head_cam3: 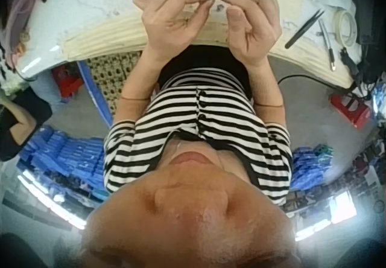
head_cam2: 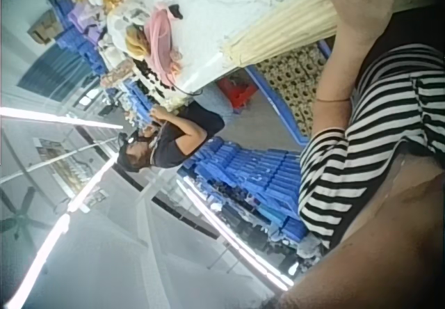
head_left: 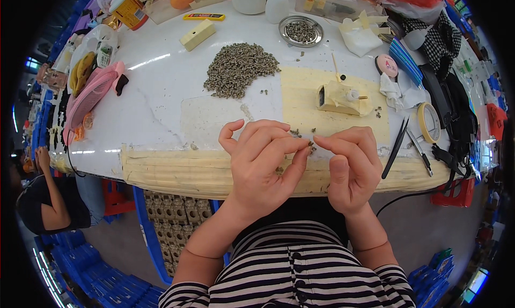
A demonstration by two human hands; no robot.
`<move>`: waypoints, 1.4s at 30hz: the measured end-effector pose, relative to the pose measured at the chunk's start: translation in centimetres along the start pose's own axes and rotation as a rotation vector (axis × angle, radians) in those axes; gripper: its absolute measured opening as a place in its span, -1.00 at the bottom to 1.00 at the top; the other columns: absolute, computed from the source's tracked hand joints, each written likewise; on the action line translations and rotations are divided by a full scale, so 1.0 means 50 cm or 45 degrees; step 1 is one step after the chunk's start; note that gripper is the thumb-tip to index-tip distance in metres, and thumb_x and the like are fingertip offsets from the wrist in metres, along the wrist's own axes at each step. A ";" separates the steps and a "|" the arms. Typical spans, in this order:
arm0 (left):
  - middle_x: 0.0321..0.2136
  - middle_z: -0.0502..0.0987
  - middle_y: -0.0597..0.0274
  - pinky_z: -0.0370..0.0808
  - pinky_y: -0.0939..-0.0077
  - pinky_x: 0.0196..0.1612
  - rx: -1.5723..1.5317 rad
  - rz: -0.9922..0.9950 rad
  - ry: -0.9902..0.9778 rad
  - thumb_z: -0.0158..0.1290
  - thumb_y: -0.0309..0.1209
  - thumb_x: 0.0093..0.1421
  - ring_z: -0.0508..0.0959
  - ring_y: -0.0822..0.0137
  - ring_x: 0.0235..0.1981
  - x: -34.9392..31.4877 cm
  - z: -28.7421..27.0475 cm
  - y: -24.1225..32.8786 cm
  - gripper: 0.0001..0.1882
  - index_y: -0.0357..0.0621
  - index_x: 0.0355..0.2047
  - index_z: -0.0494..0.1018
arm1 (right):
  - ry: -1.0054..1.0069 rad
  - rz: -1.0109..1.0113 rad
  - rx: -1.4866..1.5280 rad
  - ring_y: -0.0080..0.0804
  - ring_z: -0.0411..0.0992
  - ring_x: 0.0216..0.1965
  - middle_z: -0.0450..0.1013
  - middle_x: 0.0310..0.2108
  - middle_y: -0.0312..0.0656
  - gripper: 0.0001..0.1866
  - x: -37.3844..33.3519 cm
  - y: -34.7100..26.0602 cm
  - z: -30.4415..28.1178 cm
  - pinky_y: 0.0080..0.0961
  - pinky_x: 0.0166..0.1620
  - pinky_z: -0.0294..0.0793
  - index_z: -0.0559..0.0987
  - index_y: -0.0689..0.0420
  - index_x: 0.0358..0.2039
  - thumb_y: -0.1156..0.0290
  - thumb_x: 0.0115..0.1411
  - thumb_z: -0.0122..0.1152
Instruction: The person assembles a small toy car model by hand, picking up small seeds or beads to place onto a central chassis component and securing them with a small wooden stick.
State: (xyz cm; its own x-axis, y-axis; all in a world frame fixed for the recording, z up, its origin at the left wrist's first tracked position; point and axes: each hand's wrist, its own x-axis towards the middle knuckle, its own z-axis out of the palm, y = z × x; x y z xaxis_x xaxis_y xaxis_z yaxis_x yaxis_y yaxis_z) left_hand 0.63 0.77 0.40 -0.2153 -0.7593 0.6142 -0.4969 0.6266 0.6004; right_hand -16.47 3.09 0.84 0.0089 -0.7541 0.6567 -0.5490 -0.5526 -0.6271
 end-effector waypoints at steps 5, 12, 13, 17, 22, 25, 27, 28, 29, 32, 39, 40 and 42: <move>-0.40 0.57 0.31 0.10 0.26 0.16 -0.002 0.003 0.022 0.34 -0.52 -0.04 0.58 0.31 -0.18 -0.001 0.000 -0.001 -0.82 -0.04 -0.39 0.63 | -0.015 -0.008 -0.033 -0.31 0.37 -0.37 0.51 -0.43 -0.20 -0.82 -0.001 0.001 0.001 -0.45 -0.29 0.37 0.72 0.18 -0.28 0.36 0.21 0.29; -0.39 0.58 0.33 0.10 0.26 0.16 -0.017 0.025 0.034 0.35 -0.51 -0.02 0.58 0.31 -0.17 0.000 -0.001 0.000 -0.82 -0.02 -0.38 0.64 | -0.076 0.071 -0.041 -0.27 0.37 -0.37 0.51 -0.43 -0.20 -0.85 -0.003 0.006 0.007 -0.44 -0.28 0.37 0.70 0.19 -0.33 0.38 0.20 0.30; -0.39 0.58 0.33 0.11 0.26 0.16 -0.016 0.035 0.038 0.35 -0.51 -0.02 0.58 0.31 -0.17 0.000 -0.001 0.000 -0.82 -0.02 -0.37 0.65 | -0.091 0.087 -0.032 -0.26 0.37 -0.37 0.51 -0.43 -0.19 -0.86 -0.003 0.006 0.008 -0.44 -0.28 0.37 0.69 0.19 -0.34 0.38 0.20 0.30; -0.39 0.58 0.34 0.11 0.27 0.16 -0.007 0.056 0.024 0.36 -0.50 -0.02 0.58 0.32 -0.17 -0.001 -0.002 -0.003 -0.80 -0.01 -0.35 0.65 | -0.091 0.112 0.018 -0.25 0.37 -0.37 0.50 -0.43 -0.18 -0.86 0.001 0.007 0.011 -0.42 -0.28 0.37 0.67 0.20 -0.37 0.39 0.21 0.29; -0.38 0.58 0.35 0.12 0.27 0.15 -0.009 0.048 0.030 0.37 -0.51 -0.03 0.58 0.31 -0.18 -0.002 -0.001 -0.003 -0.78 -0.01 -0.33 0.66 | -0.085 0.151 0.030 -0.24 0.38 -0.36 0.50 -0.42 -0.17 -0.85 0.002 0.002 0.008 -0.41 -0.28 0.38 0.66 0.21 -0.37 0.39 0.22 0.28; -0.38 0.57 0.35 0.13 0.27 0.16 -0.003 0.050 0.038 0.37 -0.52 -0.03 0.58 0.31 -0.18 -0.001 -0.001 -0.001 -0.78 -0.01 -0.33 0.66 | -0.073 0.151 0.037 -0.24 0.39 -0.35 0.50 -0.42 -0.16 -0.84 0.001 0.003 0.007 -0.41 -0.27 0.38 0.65 0.21 -0.37 0.38 0.23 0.28; -0.38 0.57 0.35 0.13 0.27 0.16 -0.006 0.052 0.031 0.37 -0.52 -0.02 0.58 0.31 -0.18 -0.001 -0.001 -0.002 -0.78 -0.01 -0.33 0.66 | -0.085 0.146 0.061 -0.24 0.38 -0.35 0.50 -0.41 -0.16 -0.84 0.002 0.007 0.010 -0.42 -0.27 0.38 0.65 0.22 -0.37 0.37 0.24 0.27; -0.38 0.57 0.35 0.13 0.27 0.16 -0.008 0.053 0.028 0.36 -0.52 -0.02 0.58 0.31 -0.18 -0.001 -0.001 -0.002 -0.78 -0.01 -0.33 0.66 | -0.091 0.144 0.073 -0.24 0.38 -0.35 0.50 -0.41 -0.16 -0.83 0.003 0.008 0.011 -0.42 -0.27 0.38 0.65 0.22 -0.36 0.37 0.24 0.27; -0.38 0.57 0.35 0.13 0.27 0.16 -0.009 0.059 0.028 0.36 -0.52 -0.02 0.58 0.30 -0.18 -0.001 0.000 -0.003 -0.78 -0.01 -0.33 0.66 | -0.098 0.150 0.080 -0.24 0.38 -0.35 0.50 -0.41 -0.16 -0.83 0.003 0.007 0.010 -0.42 -0.27 0.38 0.65 0.22 -0.36 0.37 0.24 0.27; -0.38 0.56 0.36 0.13 0.27 0.15 -0.013 0.069 0.027 0.36 -0.52 -0.02 0.58 0.30 -0.18 0.000 -0.001 -0.004 -0.79 -0.01 -0.33 0.66 | -0.101 0.160 0.095 -0.25 0.38 -0.34 0.50 -0.41 -0.16 -0.82 0.003 0.005 0.008 -0.42 -0.26 0.38 0.65 0.22 -0.36 0.37 0.25 0.26; -0.39 0.56 0.36 0.12 0.28 0.15 -0.014 0.058 0.024 0.36 -0.52 -0.01 0.57 0.30 -0.18 0.000 -0.002 -0.002 -0.80 -0.02 -0.34 0.66 | -0.060 0.144 0.076 -0.26 0.38 -0.35 0.50 -0.41 -0.17 -0.81 0.000 0.006 0.003 -0.43 -0.26 0.37 0.66 0.21 -0.37 0.35 0.27 0.24; -0.39 0.56 0.35 0.12 0.28 0.15 -0.013 0.056 0.022 0.36 -0.52 -0.01 0.57 0.30 -0.18 0.000 -0.001 -0.002 -0.81 -0.02 -0.35 0.66 | -0.055 0.145 0.074 -0.27 0.38 -0.35 0.50 -0.42 -0.18 -0.81 -0.001 0.007 0.003 -0.43 -0.26 0.37 0.66 0.21 -0.36 0.35 0.27 0.24; -0.39 0.56 0.35 0.12 0.28 0.15 -0.007 0.052 0.020 0.36 -0.52 -0.01 0.57 0.30 -0.18 0.001 -0.002 -0.001 -0.81 -0.03 -0.35 0.66 | -0.022 0.123 0.052 -0.27 0.38 -0.36 0.49 -0.42 -0.18 -0.81 -0.001 0.006 0.003 -0.43 -0.26 0.37 0.67 0.21 -0.34 0.35 0.28 0.23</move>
State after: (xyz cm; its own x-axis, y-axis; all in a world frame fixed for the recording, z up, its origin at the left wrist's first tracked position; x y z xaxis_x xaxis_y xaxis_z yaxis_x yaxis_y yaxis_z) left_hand 0.74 0.74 0.46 -0.2222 -0.7304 0.6459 -0.4835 0.6578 0.5775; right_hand -16.49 2.89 0.56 -0.0278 -0.8106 0.5850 -0.5138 -0.4904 -0.7039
